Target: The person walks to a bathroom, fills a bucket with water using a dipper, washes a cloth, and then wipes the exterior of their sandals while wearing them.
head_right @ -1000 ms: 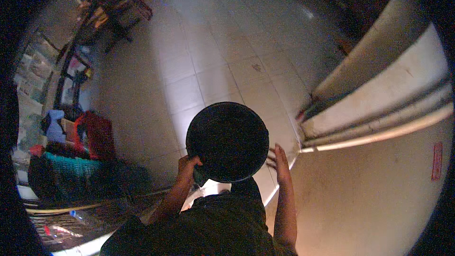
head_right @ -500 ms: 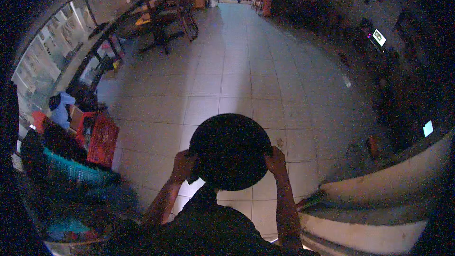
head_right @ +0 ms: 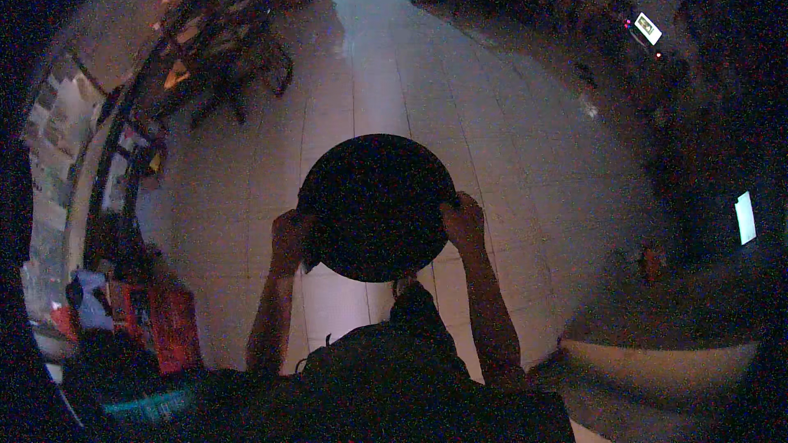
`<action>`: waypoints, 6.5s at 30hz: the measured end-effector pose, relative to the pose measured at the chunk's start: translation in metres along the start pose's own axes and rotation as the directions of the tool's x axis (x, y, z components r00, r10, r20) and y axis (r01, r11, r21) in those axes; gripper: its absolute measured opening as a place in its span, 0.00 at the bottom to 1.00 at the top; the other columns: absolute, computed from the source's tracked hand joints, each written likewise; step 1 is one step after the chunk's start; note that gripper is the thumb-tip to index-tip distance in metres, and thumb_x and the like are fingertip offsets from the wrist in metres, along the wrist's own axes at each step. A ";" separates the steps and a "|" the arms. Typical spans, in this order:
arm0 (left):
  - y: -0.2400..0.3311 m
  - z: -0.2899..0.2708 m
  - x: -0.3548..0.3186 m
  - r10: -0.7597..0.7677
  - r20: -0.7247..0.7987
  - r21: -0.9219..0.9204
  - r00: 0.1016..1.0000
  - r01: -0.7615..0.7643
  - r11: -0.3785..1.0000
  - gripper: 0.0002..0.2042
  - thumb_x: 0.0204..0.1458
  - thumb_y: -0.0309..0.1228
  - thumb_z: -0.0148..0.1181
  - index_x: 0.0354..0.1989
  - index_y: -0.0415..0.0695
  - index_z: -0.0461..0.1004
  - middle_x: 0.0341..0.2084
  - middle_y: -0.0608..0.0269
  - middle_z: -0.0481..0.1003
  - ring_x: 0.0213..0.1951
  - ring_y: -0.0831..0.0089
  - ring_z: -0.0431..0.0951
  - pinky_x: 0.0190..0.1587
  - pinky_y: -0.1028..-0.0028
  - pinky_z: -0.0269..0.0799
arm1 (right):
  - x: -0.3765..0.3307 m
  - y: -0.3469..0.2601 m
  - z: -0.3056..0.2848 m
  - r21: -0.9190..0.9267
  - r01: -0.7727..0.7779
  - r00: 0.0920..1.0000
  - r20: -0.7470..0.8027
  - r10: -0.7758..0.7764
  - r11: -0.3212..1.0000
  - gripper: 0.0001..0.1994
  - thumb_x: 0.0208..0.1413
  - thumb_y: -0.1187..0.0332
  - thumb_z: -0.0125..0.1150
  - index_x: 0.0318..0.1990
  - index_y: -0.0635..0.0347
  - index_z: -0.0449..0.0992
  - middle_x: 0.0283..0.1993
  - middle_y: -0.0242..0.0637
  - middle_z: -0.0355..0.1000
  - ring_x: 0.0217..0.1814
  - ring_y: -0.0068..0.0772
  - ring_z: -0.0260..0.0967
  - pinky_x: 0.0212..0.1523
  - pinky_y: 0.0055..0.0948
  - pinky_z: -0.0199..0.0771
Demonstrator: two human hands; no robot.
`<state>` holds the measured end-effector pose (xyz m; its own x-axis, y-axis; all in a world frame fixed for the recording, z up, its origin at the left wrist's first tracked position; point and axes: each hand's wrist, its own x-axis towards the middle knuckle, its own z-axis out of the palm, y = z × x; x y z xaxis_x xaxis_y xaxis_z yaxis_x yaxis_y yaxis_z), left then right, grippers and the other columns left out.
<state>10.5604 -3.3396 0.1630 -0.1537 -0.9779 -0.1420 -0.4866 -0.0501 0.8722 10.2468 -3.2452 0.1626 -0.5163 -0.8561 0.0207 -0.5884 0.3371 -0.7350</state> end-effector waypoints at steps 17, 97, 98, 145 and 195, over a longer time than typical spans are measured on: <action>0.123 0.066 0.487 -0.071 -0.103 0.130 0.992 0.084 0.988 0.16 0.44 0.35 0.54 0.33 0.32 0.74 0.27 0.48 0.75 0.27 0.61 0.75 0.34 0.66 0.68 | 0.531 -0.072 0.056 -0.056 -0.075 0.992 0.097 0.080 0.996 0.18 0.41 0.64 0.55 0.37 0.70 0.72 0.36 0.51 0.72 0.40 0.47 0.70 0.42 0.36 0.67; 0.521 0.196 3.500 -0.040 -0.236 0.020 0.971 0.046 0.999 0.12 0.44 0.34 0.58 0.24 0.34 0.73 0.19 0.61 0.72 0.24 0.79 0.68 0.29 0.75 0.63 | 3.460 -0.510 0.825 0.132 -0.094 0.985 0.153 0.073 0.987 0.18 0.43 0.61 0.55 0.37 0.66 0.72 0.31 0.52 0.71 0.36 0.50 0.70 0.39 0.40 0.67; 0.536 0.181 3.534 -0.105 -0.252 0.042 0.962 0.119 0.992 0.12 0.44 0.33 0.58 0.24 0.34 0.73 0.18 0.62 0.72 0.24 0.79 0.68 0.28 0.75 0.63 | 3.493 -0.534 0.828 0.122 -0.120 0.976 0.194 0.095 0.985 0.19 0.44 0.59 0.54 0.38 0.66 0.71 0.32 0.53 0.71 0.37 0.52 0.69 0.40 0.41 0.67; 1.106 0.559 5.296 0.185 0.458 0.075 0.870 -0.245 0.967 0.15 0.43 0.36 0.55 0.22 0.33 0.72 0.12 0.57 0.68 0.18 0.70 0.68 0.24 0.69 0.63 | 5.110 -0.591 0.946 0.421 -0.268 0.788 -0.422 0.449 0.867 0.11 0.42 0.70 0.55 0.32 0.68 0.72 0.26 0.37 0.71 0.29 0.27 0.66 0.32 0.28 0.64; 1.745 2.173 5.359 0.221 0.972 -0.145 0.085 -0.528 0.837 0.17 0.42 0.39 0.58 0.27 0.33 0.72 0.23 0.58 0.73 0.24 0.73 0.71 0.29 0.73 0.65 | 5.599 0.454 0.054 0.702 -0.498 0.026 -0.575 0.817 0.510 0.19 0.45 0.62 0.56 0.41 0.68 0.72 0.39 0.46 0.73 0.40 0.35 0.71 0.41 0.30 0.67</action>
<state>7.0184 -8.2263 -0.0929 -0.9562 0.1035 -0.2738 -0.2017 0.4449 0.8726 7.1228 -7.9073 -0.0919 -0.8526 0.4784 -0.2103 0.3936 0.3232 -0.8606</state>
